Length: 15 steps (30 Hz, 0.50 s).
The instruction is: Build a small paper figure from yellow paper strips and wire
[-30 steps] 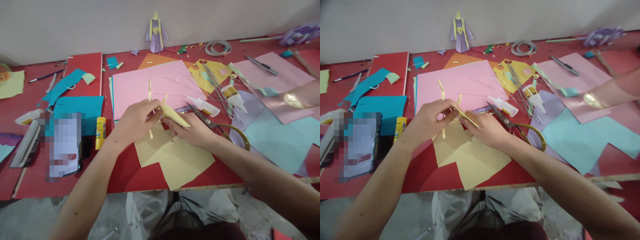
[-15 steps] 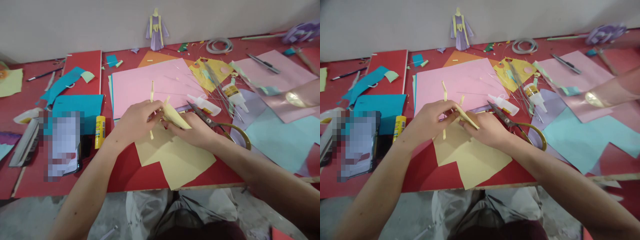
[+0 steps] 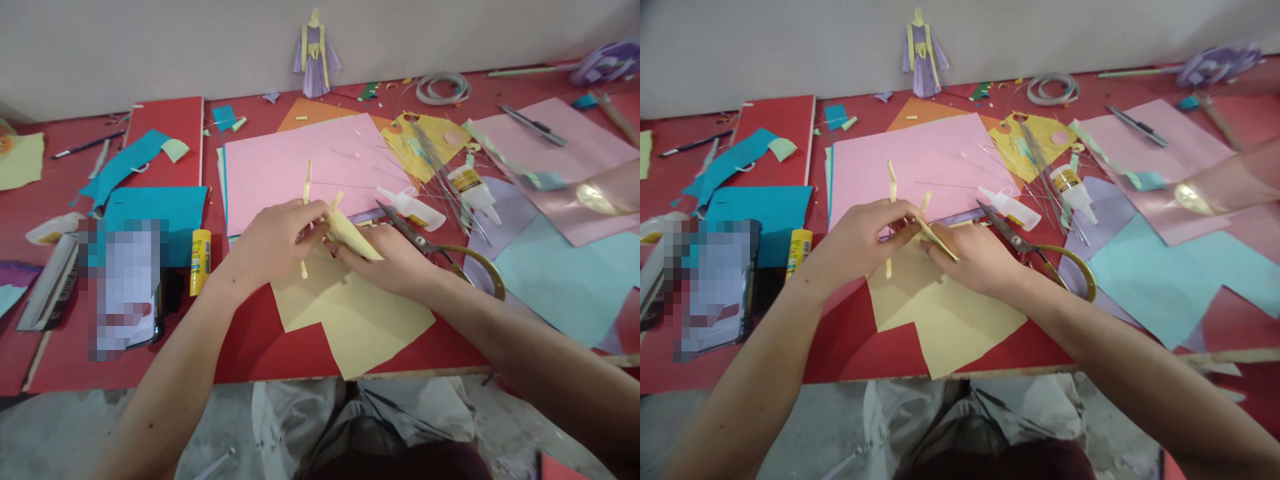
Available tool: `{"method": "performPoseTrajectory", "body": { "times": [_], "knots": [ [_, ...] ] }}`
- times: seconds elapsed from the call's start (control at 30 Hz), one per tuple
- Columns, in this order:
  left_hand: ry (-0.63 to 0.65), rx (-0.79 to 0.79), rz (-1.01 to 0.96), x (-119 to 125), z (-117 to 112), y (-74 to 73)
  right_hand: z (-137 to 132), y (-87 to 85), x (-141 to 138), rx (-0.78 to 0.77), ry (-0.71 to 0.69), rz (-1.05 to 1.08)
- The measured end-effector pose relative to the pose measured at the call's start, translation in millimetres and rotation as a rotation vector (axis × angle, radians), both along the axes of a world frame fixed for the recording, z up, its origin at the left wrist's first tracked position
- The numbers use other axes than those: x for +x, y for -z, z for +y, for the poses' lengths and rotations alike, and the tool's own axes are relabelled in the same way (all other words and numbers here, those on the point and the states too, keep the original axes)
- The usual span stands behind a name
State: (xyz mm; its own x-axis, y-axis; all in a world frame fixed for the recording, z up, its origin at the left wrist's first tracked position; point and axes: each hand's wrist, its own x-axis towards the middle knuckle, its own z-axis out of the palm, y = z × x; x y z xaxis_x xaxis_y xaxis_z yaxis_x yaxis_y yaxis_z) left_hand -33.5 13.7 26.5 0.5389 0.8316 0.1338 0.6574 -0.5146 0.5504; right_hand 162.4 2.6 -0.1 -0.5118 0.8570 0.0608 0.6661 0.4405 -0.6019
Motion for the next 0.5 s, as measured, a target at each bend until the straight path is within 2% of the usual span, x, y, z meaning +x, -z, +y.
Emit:
{"method": "performPoseTrajectory", "body": {
  "times": [0.5],
  "knots": [
    [-0.009, -0.055, -0.034, 0.1, 0.6, -0.7, -0.6, -1.0, 0.5, -0.020, -0.001, -0.005]
  ]
}}
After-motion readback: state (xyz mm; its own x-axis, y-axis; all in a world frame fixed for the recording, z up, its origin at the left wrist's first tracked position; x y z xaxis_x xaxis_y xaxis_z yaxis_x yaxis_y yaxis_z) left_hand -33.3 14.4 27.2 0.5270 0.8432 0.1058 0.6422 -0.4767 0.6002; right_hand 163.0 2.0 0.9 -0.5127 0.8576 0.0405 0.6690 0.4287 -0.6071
